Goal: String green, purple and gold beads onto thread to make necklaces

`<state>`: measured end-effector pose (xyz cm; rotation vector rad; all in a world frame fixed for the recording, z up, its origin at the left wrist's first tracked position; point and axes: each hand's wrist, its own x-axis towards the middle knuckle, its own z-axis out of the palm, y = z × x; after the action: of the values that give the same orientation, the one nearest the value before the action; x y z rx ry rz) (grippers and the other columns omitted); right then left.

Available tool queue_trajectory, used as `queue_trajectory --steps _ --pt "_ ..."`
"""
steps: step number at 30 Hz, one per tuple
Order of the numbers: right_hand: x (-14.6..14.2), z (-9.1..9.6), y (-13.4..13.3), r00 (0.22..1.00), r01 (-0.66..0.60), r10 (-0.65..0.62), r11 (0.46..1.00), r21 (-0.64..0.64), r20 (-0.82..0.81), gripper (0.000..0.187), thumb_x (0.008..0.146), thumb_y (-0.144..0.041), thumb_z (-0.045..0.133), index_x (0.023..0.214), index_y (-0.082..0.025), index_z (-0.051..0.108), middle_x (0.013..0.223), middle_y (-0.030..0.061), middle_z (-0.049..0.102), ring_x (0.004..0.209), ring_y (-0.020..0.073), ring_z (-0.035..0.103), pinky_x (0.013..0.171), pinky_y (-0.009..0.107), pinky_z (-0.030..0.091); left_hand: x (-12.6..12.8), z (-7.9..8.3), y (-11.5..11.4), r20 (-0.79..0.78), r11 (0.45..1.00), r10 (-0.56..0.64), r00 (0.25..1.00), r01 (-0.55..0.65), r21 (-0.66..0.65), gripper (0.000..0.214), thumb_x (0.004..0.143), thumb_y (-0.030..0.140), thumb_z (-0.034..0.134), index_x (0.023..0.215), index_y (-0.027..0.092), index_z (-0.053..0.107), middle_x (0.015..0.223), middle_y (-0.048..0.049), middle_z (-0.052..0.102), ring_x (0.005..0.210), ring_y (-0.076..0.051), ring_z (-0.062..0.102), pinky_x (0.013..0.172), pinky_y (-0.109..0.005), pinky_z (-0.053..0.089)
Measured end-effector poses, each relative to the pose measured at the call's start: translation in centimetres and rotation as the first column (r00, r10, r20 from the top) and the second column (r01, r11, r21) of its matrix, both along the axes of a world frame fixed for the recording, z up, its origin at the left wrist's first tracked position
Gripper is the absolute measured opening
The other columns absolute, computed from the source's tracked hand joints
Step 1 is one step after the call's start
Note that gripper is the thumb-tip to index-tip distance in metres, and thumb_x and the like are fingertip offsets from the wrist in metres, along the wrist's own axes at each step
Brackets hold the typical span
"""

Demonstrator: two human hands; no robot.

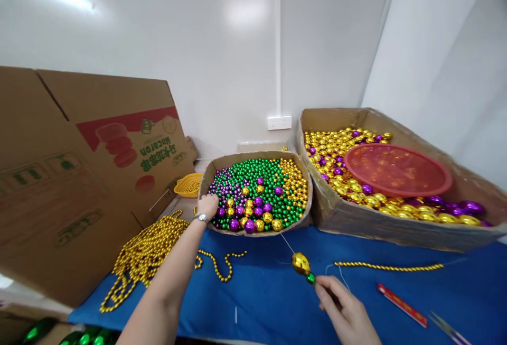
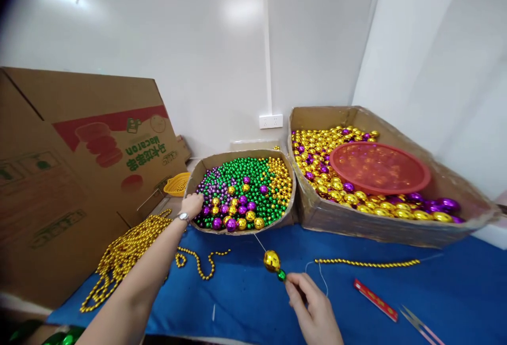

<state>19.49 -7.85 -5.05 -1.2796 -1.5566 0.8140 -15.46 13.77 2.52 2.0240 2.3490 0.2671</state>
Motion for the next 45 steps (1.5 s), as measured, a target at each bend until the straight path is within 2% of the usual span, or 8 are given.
queue_trajectory --steps 5,9,10,14,17,29,34,45 --pt "-0.2 0.5 -0.4 0.997 -0.003 -0.002 0.998 0.057 0.076 0.021 0.091 -0.038 0.048 0.095 -0.022 0.061 0.077 0.0013 0.063 0.065 0.0133 0.062 0.059 0.017 0.051 1.4 1.5 -1.5 0.253 0.994 -0.078 0.964 0.055 0.097 0.02 0.084 0.017 0.052 0.101 0.008 0.059 0.101 -0.0173 0.062 0.107 -0.029 0.054 0.087 -0.042 0.043" --pt "-0.8 1.1 -0.5 0.986 0.008 -0.034 0.987 0.159 0.16 0.021 0.092 -0.036 0.046 0.093 -0.022 0.061 0.077 0.0022 0.063 0.067 0.0141 0.063 0.062 0.019 0.05 4.5 1.4 -5.3 0.548 0.974 -0.225 0.806 0.183 0.131 0.029 0.091 0.031 0.043 0.113 0.015 0.054 0.101 -0.0102 0.065 0.091 -0.019 0.063 0.072 -0.028 0.05" --pt "-1.0 1.2 -0.4 0.983 0.015 -0.048 0.982 0.189 0.176 0.021 0.092 -0.036 0.045 0.094 -0.022 0.061 0.078 0.0025 0.063 0.068 0.0142 0.063 0.063 0.019 0.05 5.5 1.1 -6.5 0.678 0.965 -0.254 0.69 0.223 0.135 0.031 0.091 0.034 0.043 0.113 0.017 0.054 0.1 -0.0088 0.065 0.087 -0.017 0.064 0.069 -0.026 0.05" --pt "-1.7 1.5 -0.5 0.968 0.012 -0.075 0.968 0.252 0.241 0.02 0.093 -0.033 0.044 0.096 -0.022 0.06 0.078 0.0021 0.063 0.068 0.0137 0.063 0.064 0.02 0.05 9.3 -0.1 -10.7 0.984 0.937 -0.071 -0.166 0.327 0.123 0.026 0.082 0.033 0.061 0.103 0.016 0.06 0.09 -0.0065 0.065 0.076 -0.013 0.062 0.062 -0.022 0.047" --pt "-1.8 1.7 -0.6 0.957 0.016 -0.096 0.959 0.283 0.272 0.019 0.093 -0.032 0.043 0.097 -0.022 0.059 0.078 0.0014 0.062 0.068 0.0135 0.063 0.064 0.02 0.049 10.8 -0.6 -12.2 0.934 0.93 0.061 -0.352 0.359 0.075 0.023 0.077 0.028 0.069 0.096 0.015 0.065 0.083 -0.0046 0.064 0.07 -0.011 0.061 0.058 -0.02 0.045" --pt "-1.1 1.2 -0.6 0.927 -0.02 -0.114 0.937 0.349 0.359 0.019 0.094 -0.026 0.042 0.103 -0.023 0.058 0.08 0.0017 0.061 0.07 0.0131 0.063 0.064 0.021 0.049 11.3 -0.8 -13.1 0.963 0.94 0.033 -0.267 0.336 0.061 0.03 0.07 0.028 0.075 0.097 0.016 0.071 0.081 -0.0047 0.062 0.071 -0.012 0.058 0.055 -0.02 0.044" --pt "-0.9 0.5 -0.4 0.874 0.013 -0.25 0.869 0.494 0.417 0.022 0.094 -0.027 0.041 0.102 -0.022 0.061 0.08 0.0041 0.061 0.069 0.0151 0.063 0.064 0.024 0.05 11.6 -0.9 -13.4 0.975 0.925 -0.222 0.02 0.32 0.204 0.028 0.073 0.032 0.072 0.096 0.016 0.07 0.079 -0.004 0.063 0.073 -0.013 0.055 0.061 -0.021 0.045" --pt "0.5 -5.2 2.5 0.885 0.058 -0.21 0.935 0.348 0.415 0.026 0.094 -0.032 0.037 0.097 -0.022 0.06 0.087 0.0053 0.069 0.078 0.0174 0.069 0.067 0.025 0.056 16.4 -7.2 -14.2 0.931 0.928 -0.289 0.222 0.305 0.215 0.024 0.08 0.037 0.061 0.074 0.014 0.066 0.071 -0.0056 0.068 0.063 -0.015 0.058 0.057 -0.024 0.044"
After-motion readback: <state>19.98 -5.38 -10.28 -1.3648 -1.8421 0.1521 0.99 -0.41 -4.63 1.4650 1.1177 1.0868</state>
